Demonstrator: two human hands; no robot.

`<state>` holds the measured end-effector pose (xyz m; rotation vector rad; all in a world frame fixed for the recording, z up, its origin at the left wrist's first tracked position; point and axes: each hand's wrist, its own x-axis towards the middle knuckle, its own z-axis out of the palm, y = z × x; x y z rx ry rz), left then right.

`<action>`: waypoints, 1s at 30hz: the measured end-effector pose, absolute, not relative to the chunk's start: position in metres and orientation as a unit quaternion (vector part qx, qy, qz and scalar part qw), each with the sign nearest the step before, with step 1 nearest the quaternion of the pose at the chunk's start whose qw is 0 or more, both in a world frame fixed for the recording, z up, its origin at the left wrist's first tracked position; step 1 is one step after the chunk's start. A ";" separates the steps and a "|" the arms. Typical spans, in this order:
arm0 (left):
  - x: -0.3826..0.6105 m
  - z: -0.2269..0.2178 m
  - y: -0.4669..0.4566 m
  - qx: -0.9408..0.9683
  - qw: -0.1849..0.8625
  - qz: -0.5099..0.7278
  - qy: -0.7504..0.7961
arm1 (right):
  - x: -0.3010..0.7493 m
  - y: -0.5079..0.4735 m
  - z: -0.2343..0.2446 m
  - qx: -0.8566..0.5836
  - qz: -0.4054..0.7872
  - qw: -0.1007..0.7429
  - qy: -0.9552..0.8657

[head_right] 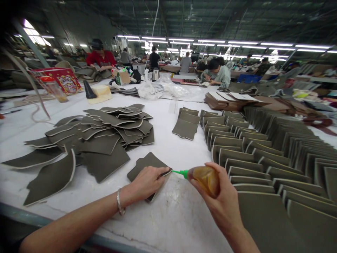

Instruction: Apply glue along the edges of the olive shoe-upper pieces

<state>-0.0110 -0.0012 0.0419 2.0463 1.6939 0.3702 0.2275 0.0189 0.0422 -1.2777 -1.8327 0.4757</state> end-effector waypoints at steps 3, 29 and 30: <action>-0.011 0.043 -0.001 0.740 0.236 0.129 0.617 | 0.228 0.019 0.040 -0.504 0.184 0.411 -0.737; -0.012 0.041 -0.001 0.725 0.279 0.145 0.613 | 0.230 0.008 0.040 -0.488 0.323 0.384 -0.714; -0.012 0.041 -0.001 0.725 0.278 0.146 0.613 | 0.230 0.008 0.039 -0.486 0.322 0.387 -0.715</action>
